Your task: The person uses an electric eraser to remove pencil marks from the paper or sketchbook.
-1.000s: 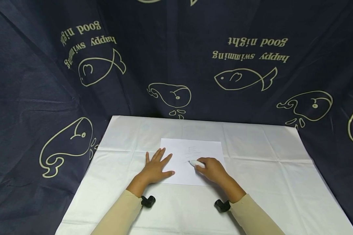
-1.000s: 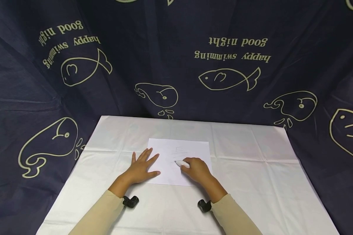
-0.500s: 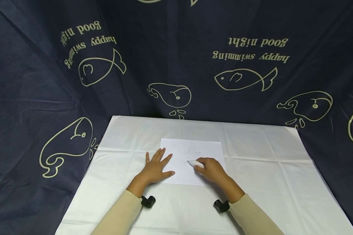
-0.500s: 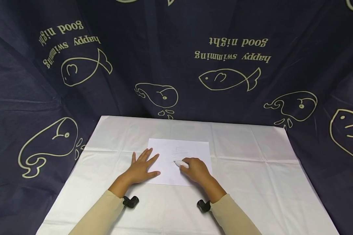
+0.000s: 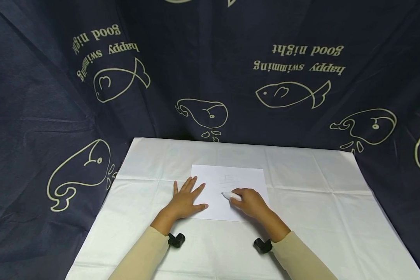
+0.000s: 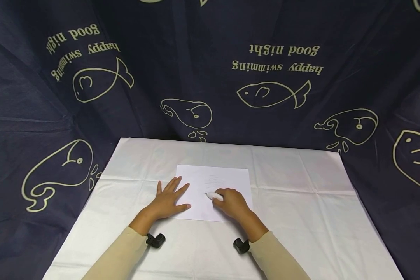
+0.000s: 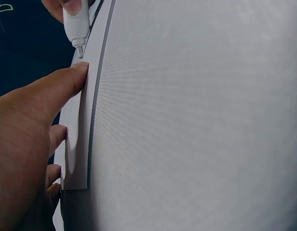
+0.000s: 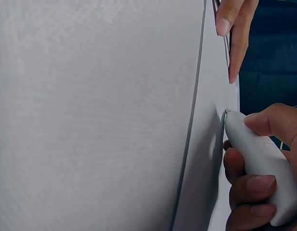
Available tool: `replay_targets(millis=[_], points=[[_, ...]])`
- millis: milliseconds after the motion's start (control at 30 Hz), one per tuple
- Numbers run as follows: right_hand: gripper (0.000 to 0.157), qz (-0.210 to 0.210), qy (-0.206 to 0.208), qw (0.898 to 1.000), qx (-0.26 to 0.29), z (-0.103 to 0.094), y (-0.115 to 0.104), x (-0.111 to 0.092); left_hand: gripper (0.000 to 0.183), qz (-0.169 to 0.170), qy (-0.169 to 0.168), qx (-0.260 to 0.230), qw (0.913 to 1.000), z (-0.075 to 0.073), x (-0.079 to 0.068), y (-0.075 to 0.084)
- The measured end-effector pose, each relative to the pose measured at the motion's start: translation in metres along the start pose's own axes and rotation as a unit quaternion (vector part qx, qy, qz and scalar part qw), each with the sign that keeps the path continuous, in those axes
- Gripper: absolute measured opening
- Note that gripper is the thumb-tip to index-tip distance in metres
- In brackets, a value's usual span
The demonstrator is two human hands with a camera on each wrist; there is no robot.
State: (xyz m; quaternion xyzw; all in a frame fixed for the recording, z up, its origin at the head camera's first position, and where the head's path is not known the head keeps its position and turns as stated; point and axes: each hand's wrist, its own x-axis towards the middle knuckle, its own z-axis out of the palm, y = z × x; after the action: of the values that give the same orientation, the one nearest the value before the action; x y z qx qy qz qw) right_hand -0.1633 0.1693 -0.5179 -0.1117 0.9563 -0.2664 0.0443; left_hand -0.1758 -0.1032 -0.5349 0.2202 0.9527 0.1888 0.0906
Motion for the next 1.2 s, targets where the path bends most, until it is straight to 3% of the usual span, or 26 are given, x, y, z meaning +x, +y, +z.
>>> replay_targets(millis=[267,933,1200], points=[[0.026,0.022,-0.002,1.0,-0.003,0.0007,-0.0019,0.0006,0.079,0.001,0.001,-0.003,1.0,0.0002,0.0002,0.0],[0.021,-0.005,-0.01,1.0,0.005,0.0015,-0.0102,0.001,0.078,0.0,0.003,-0.002,1.0,0.0001,0.0004,-0.0001],[0.025,0.011,0.002,1.0,-0.018,-0.0019,-0.0062,0.0005,0.08,0.002,-0.002,-0.004,1.0,-0.0026,-0.0006,0.0016]])
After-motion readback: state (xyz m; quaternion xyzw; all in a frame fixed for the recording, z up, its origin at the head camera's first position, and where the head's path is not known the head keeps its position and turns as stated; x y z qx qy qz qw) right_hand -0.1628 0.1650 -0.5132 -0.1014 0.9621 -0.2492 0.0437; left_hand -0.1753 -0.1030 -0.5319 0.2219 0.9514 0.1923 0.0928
